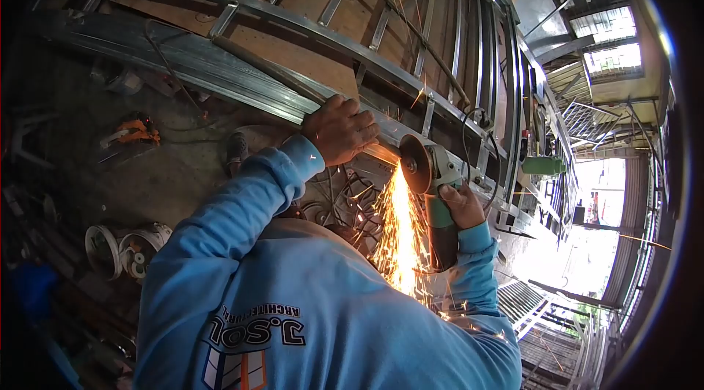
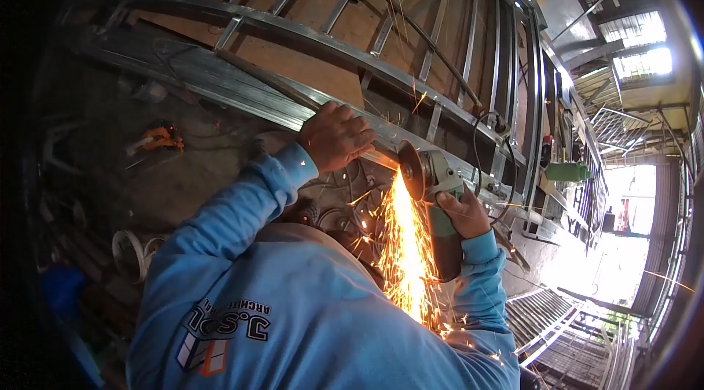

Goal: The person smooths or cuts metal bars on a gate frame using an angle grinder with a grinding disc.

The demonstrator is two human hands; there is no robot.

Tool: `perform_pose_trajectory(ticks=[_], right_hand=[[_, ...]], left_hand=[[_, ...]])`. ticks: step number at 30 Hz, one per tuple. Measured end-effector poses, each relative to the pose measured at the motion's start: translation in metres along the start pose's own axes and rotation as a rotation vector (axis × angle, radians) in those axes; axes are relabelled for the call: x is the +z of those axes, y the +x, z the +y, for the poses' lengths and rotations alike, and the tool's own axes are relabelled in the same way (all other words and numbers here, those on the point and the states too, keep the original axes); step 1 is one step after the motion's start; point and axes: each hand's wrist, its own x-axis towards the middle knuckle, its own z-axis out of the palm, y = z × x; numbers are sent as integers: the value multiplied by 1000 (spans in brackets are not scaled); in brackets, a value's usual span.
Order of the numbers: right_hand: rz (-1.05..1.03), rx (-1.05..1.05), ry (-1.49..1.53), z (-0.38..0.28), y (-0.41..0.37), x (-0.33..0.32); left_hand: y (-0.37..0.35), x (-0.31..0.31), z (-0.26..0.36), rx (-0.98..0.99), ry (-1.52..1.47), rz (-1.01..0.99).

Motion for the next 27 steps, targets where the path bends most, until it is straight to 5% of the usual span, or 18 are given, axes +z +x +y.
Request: perform_pose_trajectory(ticks=[6,27], right_hand=[[-23,155,-173,-5,3,-10],[-57,47,126,-19,11,5]], left_hand=[[0,0,0,8,5,15],[-2,5,0,5,9,76]])
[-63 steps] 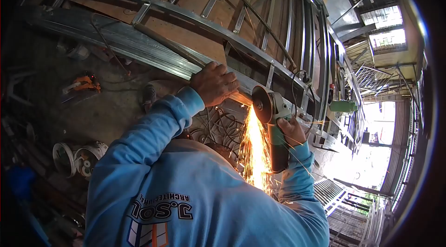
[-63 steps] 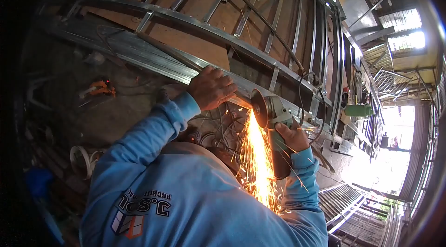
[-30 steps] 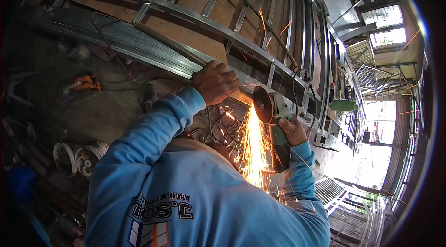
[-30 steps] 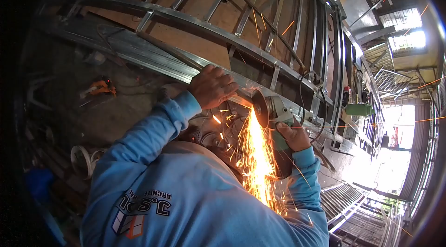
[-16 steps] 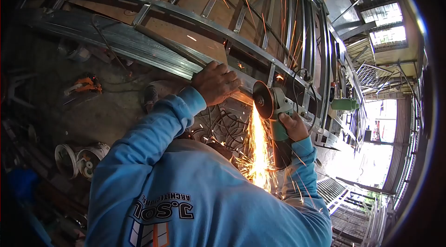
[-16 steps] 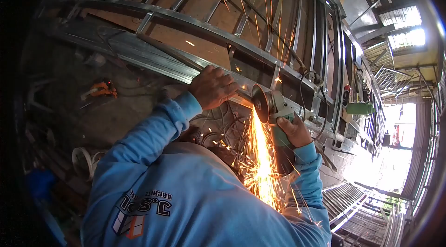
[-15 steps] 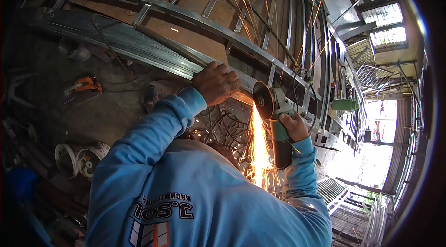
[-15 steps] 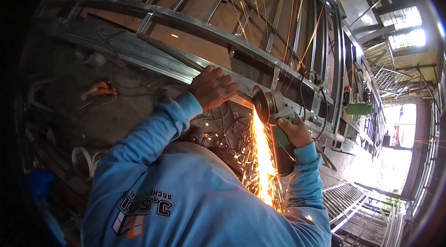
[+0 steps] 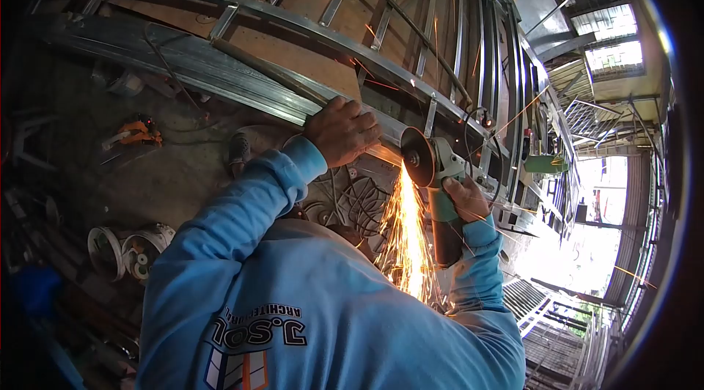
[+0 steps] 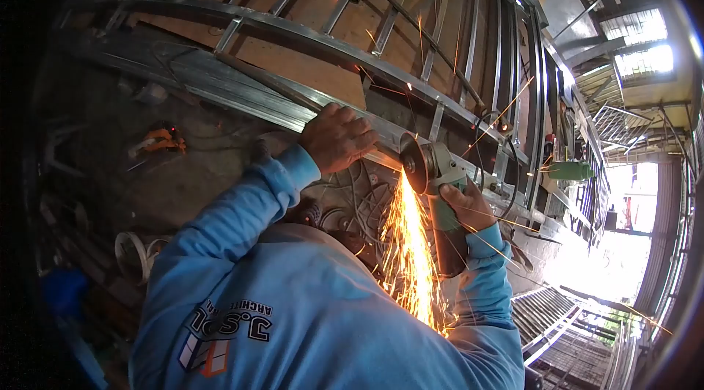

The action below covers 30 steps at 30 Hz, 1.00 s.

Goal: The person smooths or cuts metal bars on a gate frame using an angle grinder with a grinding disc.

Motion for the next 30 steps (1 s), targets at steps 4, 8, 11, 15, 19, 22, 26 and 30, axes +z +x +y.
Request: perform_pose_trajectory(ticks=[4,8,11,15,19,22,26,30], right_hand=[[57,81,-4,-3,-2,0],[23,102,-197,2,4,-17],[-13,62,-132,1,6,-10],[-23,78,-94,3,4,-13],[18,73,-190,3,2,-15],[1,23,-53,8,4,-9],[-8,37,-147,2,2,-11],[-51,140,-175,-11,-7,-8]], left_hand=[[1,-4,0,4,23,-41],[1,-1,0,1,11,-27],[0,-2,0,-1,6,-25],[0,0,-1,6,2,-8],[0,2,-1,4,1,33],[1,2,-2,20,-7,49],[-1,2,-2,7,5,-20],[1,-1,-4,53,4,20]])
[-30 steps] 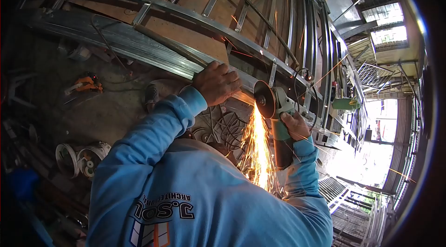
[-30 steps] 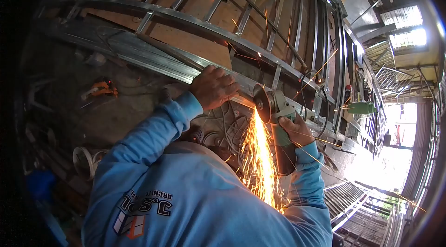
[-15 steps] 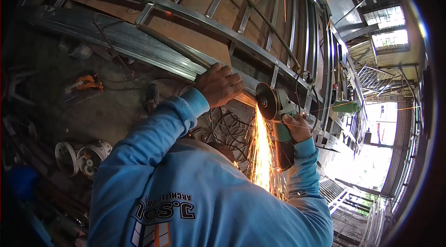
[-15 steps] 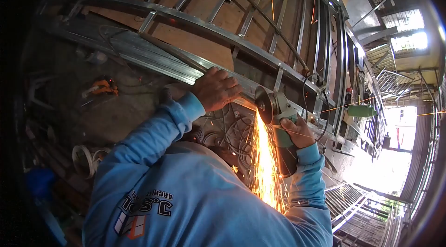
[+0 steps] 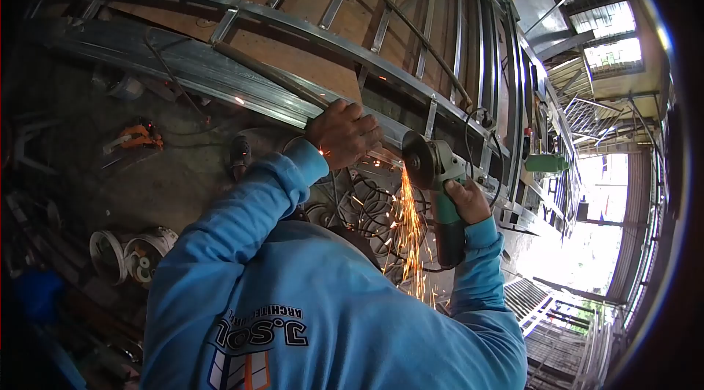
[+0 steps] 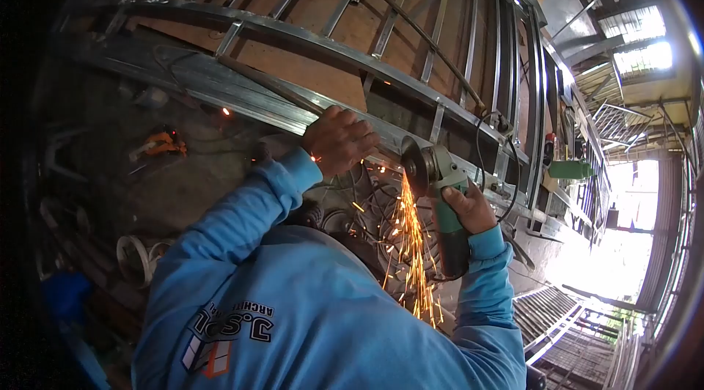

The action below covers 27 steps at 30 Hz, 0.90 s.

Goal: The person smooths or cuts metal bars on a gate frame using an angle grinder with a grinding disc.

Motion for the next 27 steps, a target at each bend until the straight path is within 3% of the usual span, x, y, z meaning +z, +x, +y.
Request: perform_pose_trajectory(ticks=[3,9,13,16,19,27], right_hand=[[145,-237,-50,9,-13,1],[483,-506,264,77,-27,5],[424,-604,638,91,-51,22],[509,-695,754,82,-73,38],[502,-734,846,82,-83,47],[453,-783,1102,84,-88,66]], left_hand=[[2,-2,1,-31,-66,20],[7,-5,2,0,-32,1],[11,-8,7,-4,5,-38],[18,-11,11,-36,36,-70],[30,-19,9,-118,-28,-278],[38,-16,-7,-177,-19,-345]])
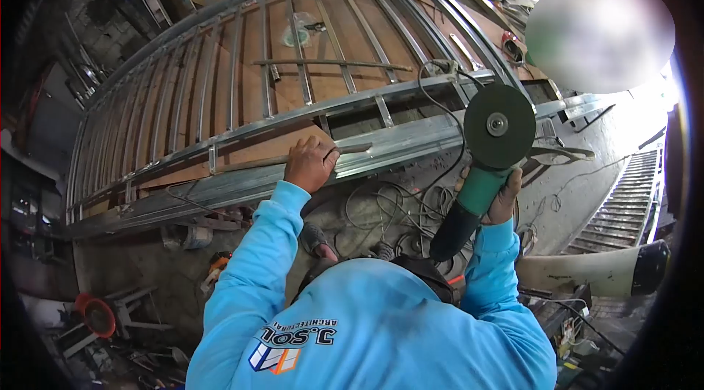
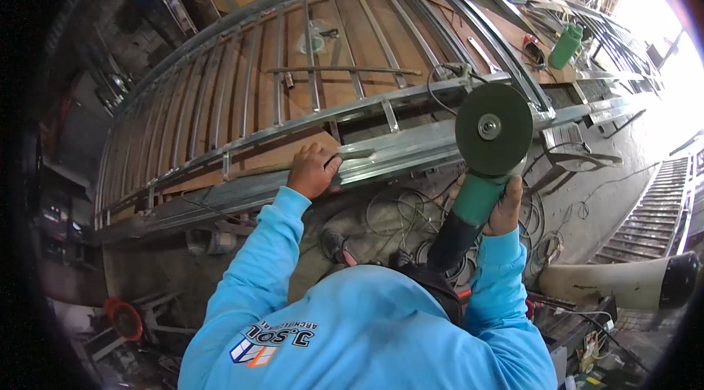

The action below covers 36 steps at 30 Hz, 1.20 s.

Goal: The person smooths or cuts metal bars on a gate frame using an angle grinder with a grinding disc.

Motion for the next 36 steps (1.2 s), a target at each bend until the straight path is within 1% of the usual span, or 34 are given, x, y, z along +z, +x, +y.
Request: perform_pose_trajectory(ticks=[2,3,7,9,10,12,14,17,20,22,24,25,26,27,28,29,30,32,33,36], right_hand=[[14,12,70,5,-2,7],[23,20,101,6,-3,11],[-9,66,148,15,-9,18],[-47,72,160,25,-9,14],[-58,76,124,27,-9,18],[-63,69,48,28,-11,25],[-72,113,68,30,-11,28],[-71,129,115,32,-11,33],[-105,119,165,31,-9,45],[-129,104,186,32,-6,51],[-80,91,88,37,1,59],[-53,89,42,42,7,64],[-45,8,-56,49,15,70],[-64,34,-151,51,21,79],[-62,-3,-133,59,26,89],[-106,-69,-217,64,31,98],[-157,-130,-302,68,36,105],[-254,-136,-413,73,42,118],[-309,-130,-469,75,42,122],[-612,-30,-684,63,60,122]], left_hand=[[3,4,-5,-26,25,-8],[3,2,-2,-19,40,44],[14,-10,9,-41,-66,-58],[22,4,7,-18,-46,-66],[25,5,12,-2,-39,-74],[26,7,20,-35,-40,-91],[27,14,30,-19,-34,-77],[17,17,28,15,-90,71],[10,-9,33,50,-64,149],[-3,-32,56,61,-231,144],[-27,-39,87,19,-810,-90],[-39,-55,109,-43,-1023,-289],[-49,-65,126,-119,-1221,-499],[-55,-57,134,-116,-1298,-467],[-60,-47,138,-120,-1377,-429],[-64,-40,138,-129,-1455,-380],[-68,-39,132,-144,-1451,-391],[-73,-40,115,-191,-1446,-395],[-76,-47,117,-167,-1447,-251],[-98,-69,100,-392,-1588,-316]])
